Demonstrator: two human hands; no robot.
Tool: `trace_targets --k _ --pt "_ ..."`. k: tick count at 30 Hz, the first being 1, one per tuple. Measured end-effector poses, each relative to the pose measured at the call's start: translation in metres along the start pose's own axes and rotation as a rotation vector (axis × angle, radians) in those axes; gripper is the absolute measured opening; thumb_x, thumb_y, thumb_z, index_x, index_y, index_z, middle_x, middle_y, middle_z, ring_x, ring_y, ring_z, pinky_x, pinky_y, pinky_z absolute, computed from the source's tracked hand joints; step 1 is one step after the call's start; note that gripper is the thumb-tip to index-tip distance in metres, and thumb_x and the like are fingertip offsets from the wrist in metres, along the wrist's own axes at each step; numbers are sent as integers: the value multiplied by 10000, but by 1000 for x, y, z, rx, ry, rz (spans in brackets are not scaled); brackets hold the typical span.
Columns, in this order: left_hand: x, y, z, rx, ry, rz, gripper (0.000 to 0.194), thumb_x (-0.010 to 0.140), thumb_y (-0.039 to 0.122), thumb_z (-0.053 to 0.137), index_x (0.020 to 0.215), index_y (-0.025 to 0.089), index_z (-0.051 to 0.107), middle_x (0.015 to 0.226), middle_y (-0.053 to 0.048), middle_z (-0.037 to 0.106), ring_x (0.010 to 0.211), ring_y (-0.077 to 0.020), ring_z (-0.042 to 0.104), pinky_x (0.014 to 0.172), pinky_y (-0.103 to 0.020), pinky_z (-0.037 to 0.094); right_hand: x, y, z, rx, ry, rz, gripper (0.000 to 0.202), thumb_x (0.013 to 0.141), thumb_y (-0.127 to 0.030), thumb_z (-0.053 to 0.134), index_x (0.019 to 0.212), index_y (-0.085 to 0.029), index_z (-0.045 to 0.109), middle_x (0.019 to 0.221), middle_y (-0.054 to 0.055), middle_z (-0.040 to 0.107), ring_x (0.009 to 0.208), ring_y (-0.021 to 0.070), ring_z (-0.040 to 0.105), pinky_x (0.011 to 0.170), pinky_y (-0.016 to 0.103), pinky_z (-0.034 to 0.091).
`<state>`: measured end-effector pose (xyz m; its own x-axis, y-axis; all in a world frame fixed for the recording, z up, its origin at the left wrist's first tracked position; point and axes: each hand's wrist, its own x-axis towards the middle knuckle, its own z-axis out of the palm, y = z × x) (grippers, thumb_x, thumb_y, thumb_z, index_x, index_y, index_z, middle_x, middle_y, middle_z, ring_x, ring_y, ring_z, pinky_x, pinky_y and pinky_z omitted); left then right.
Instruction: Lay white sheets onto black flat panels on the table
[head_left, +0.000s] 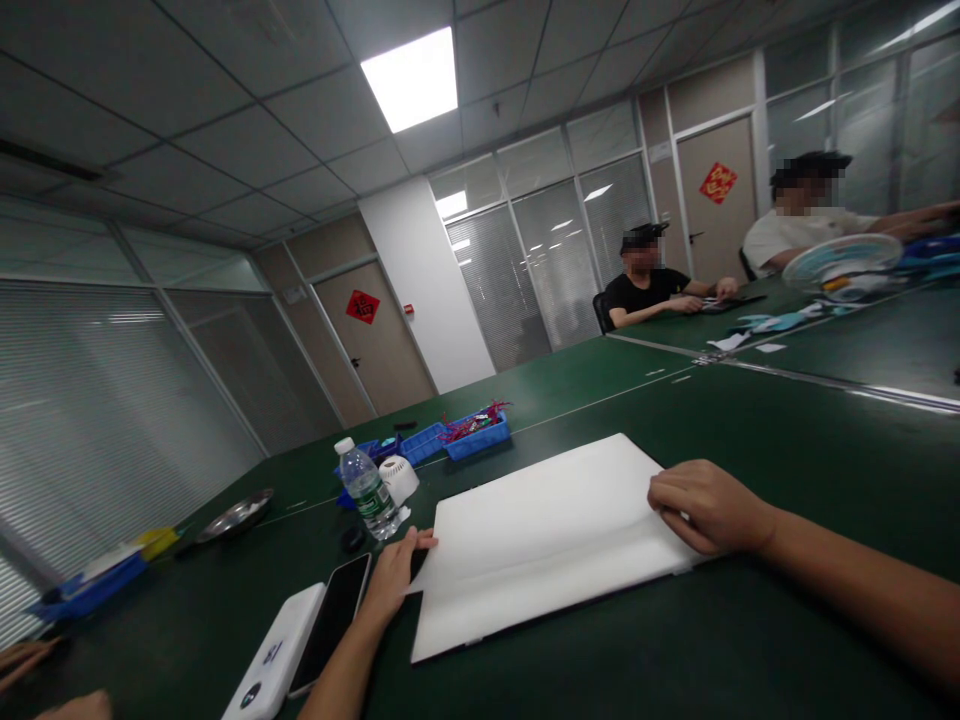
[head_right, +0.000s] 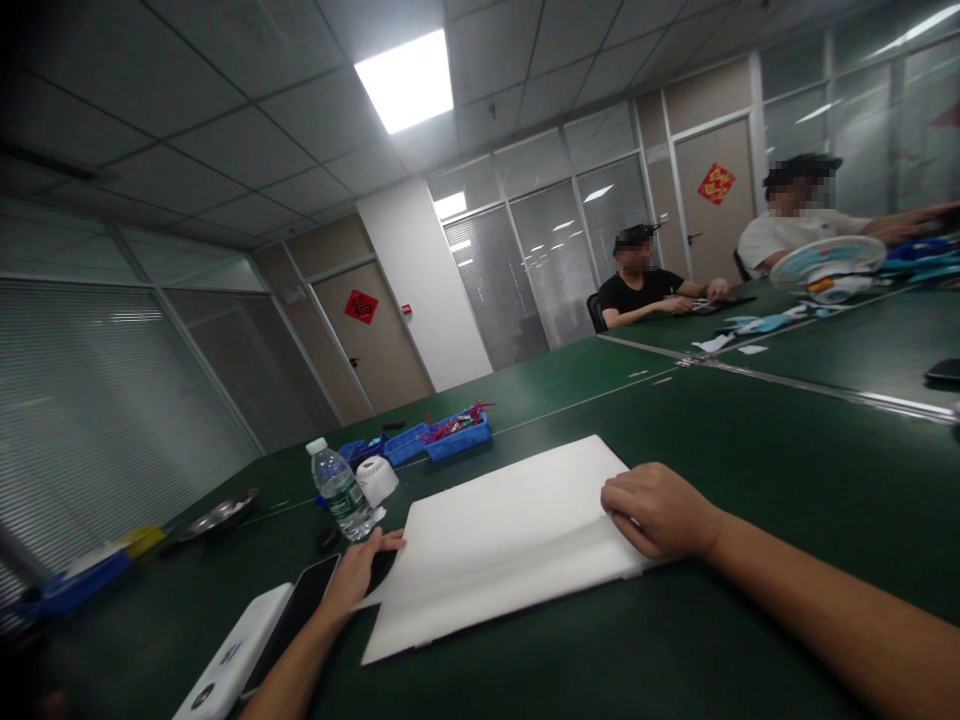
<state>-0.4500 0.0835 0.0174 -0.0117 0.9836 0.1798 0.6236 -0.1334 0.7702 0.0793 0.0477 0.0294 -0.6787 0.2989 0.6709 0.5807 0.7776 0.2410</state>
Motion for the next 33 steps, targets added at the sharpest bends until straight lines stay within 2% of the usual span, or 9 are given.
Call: trace_targets --k 5,8,13,20,27,33 --pt "-3 5 -2 48 3 4 721 915 754 369 897 209 842 1278 -91 744 1296 -358 628 1234 -533 305 0 -1 1 -6 -27 9 169 930 -155 412 811 -207 519 681 5 563 608 145 483 624 323 277" --pt "-4 6 -1 86 0 18 666 905 721 426 934 201 841 1287 -97 738 1293 -368 629 1215 -539 334 -2 -1 3 2 -52 39 177 927 -175 409 805 -205 532 685 9 577 610 148 502 627 329 280" --pt "-9 11 2 154 -24 78 544 886 647 537 1052 218 827 1317 -79 725 1274 -350 641 1143 -481 438 -3 0 7 18 -115 53 181 927 -190 409 829 -202 560 707 16 606 624 155 539 632 334 285" --pt "-11 14 3 225 -29 140 462 912 590 543 990 241 835 1299 -72 740 1254 -324 652 1125 -445 459 -5 0 7 84 -148 128 175 905 -208 419 851 -200 585 734 31 633 665 171 578 653 335 293" --pt "-9 9 4 266 -7 164 452 898 547 565 1065 216 823 1289 -94 743 1230 -320 667 1127 -461 463 -2 0 3 198 -223 219 222 950 -288 441 856 -195 620 713 26 633 631 156 556 641 318 293" --pt "-12 12 4 310 14 199 421 904 505 568 1055 207 825 1266 -116 751 1183 -332 693 1087 -493 503 3 -1 1 210 -249 207 311 995 -362 457 787 -194 618 697 27 636 625 148 551 634 312 289"
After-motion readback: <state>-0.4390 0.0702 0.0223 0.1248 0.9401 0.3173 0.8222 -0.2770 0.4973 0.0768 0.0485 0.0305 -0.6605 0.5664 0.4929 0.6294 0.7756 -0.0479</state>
